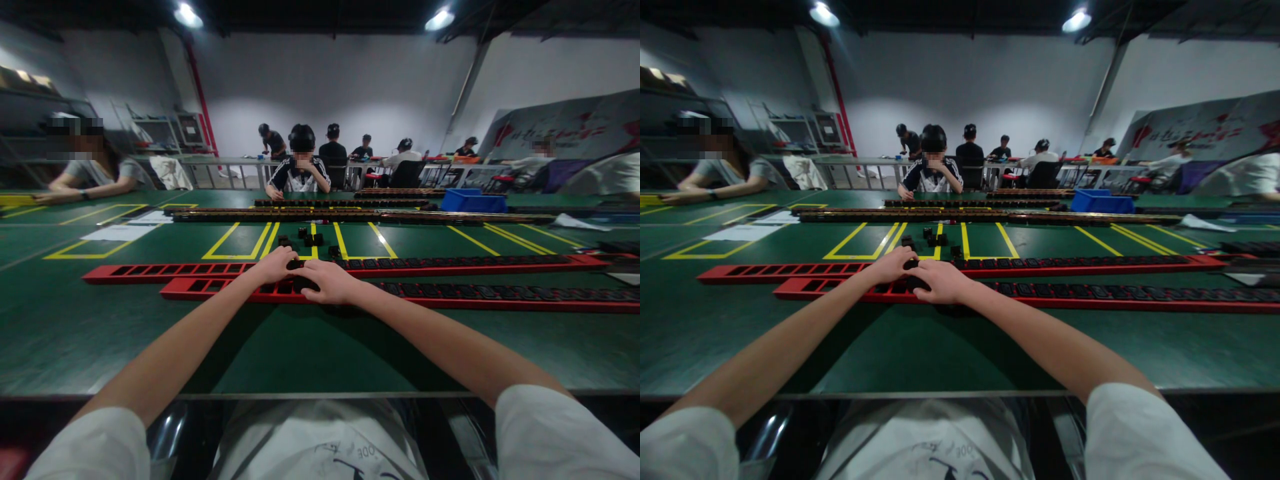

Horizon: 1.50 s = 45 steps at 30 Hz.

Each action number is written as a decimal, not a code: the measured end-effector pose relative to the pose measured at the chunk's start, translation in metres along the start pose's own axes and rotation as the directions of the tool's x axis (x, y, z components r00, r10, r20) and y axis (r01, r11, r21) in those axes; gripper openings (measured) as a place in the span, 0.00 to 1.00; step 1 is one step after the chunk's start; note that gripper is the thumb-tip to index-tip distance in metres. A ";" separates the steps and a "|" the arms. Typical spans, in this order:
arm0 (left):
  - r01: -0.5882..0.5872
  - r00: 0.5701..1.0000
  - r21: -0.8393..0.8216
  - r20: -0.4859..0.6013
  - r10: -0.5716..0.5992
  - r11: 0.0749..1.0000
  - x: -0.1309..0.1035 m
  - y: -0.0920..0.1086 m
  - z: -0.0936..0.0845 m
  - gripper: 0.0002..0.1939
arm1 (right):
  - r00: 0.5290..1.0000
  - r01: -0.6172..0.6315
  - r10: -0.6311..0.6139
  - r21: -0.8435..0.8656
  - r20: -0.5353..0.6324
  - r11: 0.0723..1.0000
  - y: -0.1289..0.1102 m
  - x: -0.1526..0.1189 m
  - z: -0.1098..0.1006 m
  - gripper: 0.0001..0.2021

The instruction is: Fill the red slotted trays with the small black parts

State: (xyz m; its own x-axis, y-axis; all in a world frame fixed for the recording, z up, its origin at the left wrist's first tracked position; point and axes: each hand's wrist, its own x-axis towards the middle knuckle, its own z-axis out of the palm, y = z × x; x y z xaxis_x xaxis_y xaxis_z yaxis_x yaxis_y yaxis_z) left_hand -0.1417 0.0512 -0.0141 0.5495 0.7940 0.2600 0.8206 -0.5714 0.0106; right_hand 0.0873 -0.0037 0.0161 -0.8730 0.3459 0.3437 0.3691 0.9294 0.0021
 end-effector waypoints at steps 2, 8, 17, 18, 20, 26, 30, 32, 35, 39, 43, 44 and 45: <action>0.001 1.000 -0.003 0.002 -0.001 1.000 0.000 0.000 0.000 0.16 | 1.000 -0.002 0.002 -0.011 -0.002 1.000 0.000 0.000 0.001 0.24; -0.001 1.000 0.007 0.005 0.001 1.000 0.000 0.001 -0.001 0.16 | 1.000 -0.009 0.009 -0.029 -0.005 1.000 0.001 0.001 0.003 0.24; -0.001 1.000 0.009 0.000 0.001 1.000 0.000 0.001 -0.001 0.16 | 1.000 -0.024 0.024 -0.029 -0.008 0.999 0.001 0.001 0.005 0.23; -0.002 1.000 0.006 -0.002 0.002 1.000 0.000 0.001 0.000 0.17 | 1.000 -0.028 0.028 -0.024 -0.003 0.999 0.001 0.001 0.004 0.23; -0.003 1.000 0.003 -0.003 0.003 1.000 0.000 0.001 0.000 0.18 | 0.999 -0.038 0.038 -0.018 0.013 0.999 -0.001 0.002 0.002 0.23; 0.007 1.000 0.006 -0.001 -0.007 1.000 0.001 0.002 0.000 0.18 | 0.996 -0.060 0.061 -0.024 0.062 0.998 -0.004 0.002 -0.002 0.24; 0.005 1.000 0.001 -0.008 -0.005 1.000 0.001 0.001 0.000 0.17 | 0.995 -0.063 0.064 -0.018 0.075 0.998 -0.004 0.002 -0.002 0.24; 0.002 1.000 -0.003 -0.006 -0.002 1.000 0.001 0.001 0.001 0.17 | 0.994 -0.066 0.067 -0.016 0.083 0.998 -0.003 0.002 -0.002 0.23; 0.003 1.000 0.000 -0.004 -0.003 1.000 0.001 0.000 0.001 0.16 | 0.992 -0.081 0.081 -0.011 0.100 0.997 -0.003 0.002 -0.002 0.23; 0.009 1.000 0.015 -0.004 -0.009 1.000 0.001 0.000 0.001 0.15 | 0.990 -0.093 0.093 -0.004 0.105 0.996 -0.004 0.003 -0.003 0.23; 0.002 1.000 0.009 0.002 -0.002 1.000 0.000 0.000 0.000 0.15 | 0.986 -0.113 0.114 -0.015 0.120 0.993 -0.005 0.003 -0.004 0.22; 0.002 1.000 0.007 0.006 -0.002 1.000 0.000 -0.001 0.000 0.15 | 0.985 -0.118 0.120 -0.019 0.124 0.993 -0.005 0.002 -0.004 0.21; 0.002 1.000 0.006 0.009 -0.002 1.000 0.000 -0.001 0.001 0.16 | 0.984 -0.123 0.125 -0.022 0.127 0.992 -0.005 0.002 -0.005 0.21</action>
State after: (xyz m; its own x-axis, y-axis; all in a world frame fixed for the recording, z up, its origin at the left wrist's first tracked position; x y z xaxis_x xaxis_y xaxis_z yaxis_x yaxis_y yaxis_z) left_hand -0.1423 0.0519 -0.0145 0.5489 0.7971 0.2515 0.8227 -0.5684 0.0059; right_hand 0.0852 -0.0079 0.0211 -0.8533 0.4731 0.2192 0.4810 0.8765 -0.0197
